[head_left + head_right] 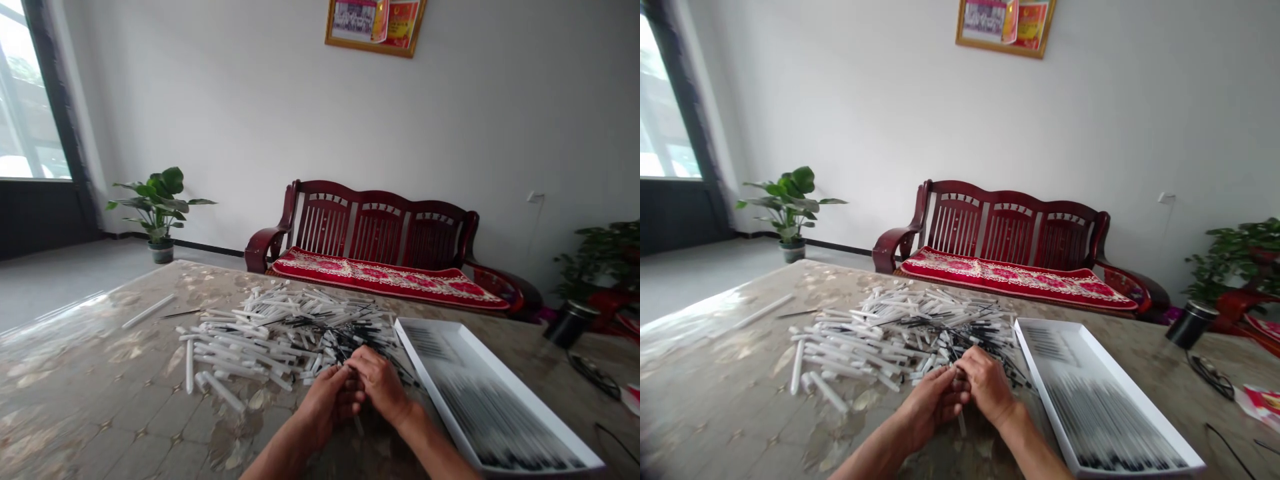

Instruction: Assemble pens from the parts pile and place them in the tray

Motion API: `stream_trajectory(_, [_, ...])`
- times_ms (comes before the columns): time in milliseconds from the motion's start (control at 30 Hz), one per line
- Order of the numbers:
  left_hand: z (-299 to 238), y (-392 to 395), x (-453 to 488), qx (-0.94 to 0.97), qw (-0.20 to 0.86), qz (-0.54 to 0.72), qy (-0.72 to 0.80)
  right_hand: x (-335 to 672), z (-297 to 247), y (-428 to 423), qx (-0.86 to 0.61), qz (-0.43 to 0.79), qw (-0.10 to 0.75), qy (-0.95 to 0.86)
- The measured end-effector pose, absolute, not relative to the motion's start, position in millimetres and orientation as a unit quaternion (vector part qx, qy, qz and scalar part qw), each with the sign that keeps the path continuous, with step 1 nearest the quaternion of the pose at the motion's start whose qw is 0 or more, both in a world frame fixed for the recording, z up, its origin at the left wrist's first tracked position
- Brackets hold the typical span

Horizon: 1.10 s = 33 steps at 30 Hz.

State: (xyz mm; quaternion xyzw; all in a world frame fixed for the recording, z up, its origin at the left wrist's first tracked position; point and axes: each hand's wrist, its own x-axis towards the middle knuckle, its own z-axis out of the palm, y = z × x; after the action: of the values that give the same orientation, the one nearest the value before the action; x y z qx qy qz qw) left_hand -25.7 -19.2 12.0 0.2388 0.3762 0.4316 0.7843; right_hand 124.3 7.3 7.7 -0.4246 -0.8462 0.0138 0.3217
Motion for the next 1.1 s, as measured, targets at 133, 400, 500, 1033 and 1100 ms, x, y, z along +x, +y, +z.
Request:
stream_trajectory(133, [8.4,-20.7,-25.4,0.41,0.677,0.419,0.446,123.8,6.1,1.3,-0.455,0.01,0.383,-0.804])
stream_trajectory(400, [4.5,-37.9,-31.0,0.805,0.218,0.277,0.478,156.8,22.5,-7.7,-0.606,0.035,0.358,-0.71])
stream_trajectory(500, [3.0,-38.7,-29.8,0.834,0.17,0.225,0.474,157.8,21.8,-12.7,-0.646,-0.006,0.289,-0.706])
stream_trajectory(1033, [5.4,-28.9,-31.8,0.86,0.108,0.156,0.474,130.0,16.4,-6.4,-0.658,-0.071,0.101,-0.742])
stream_trajectory(1100, [6.1,-25.9,-32.7,0.872,0.094,0.148,0.457,130.7,15.0,-7.4,-0.657,-0.07,0.118,-0.742])
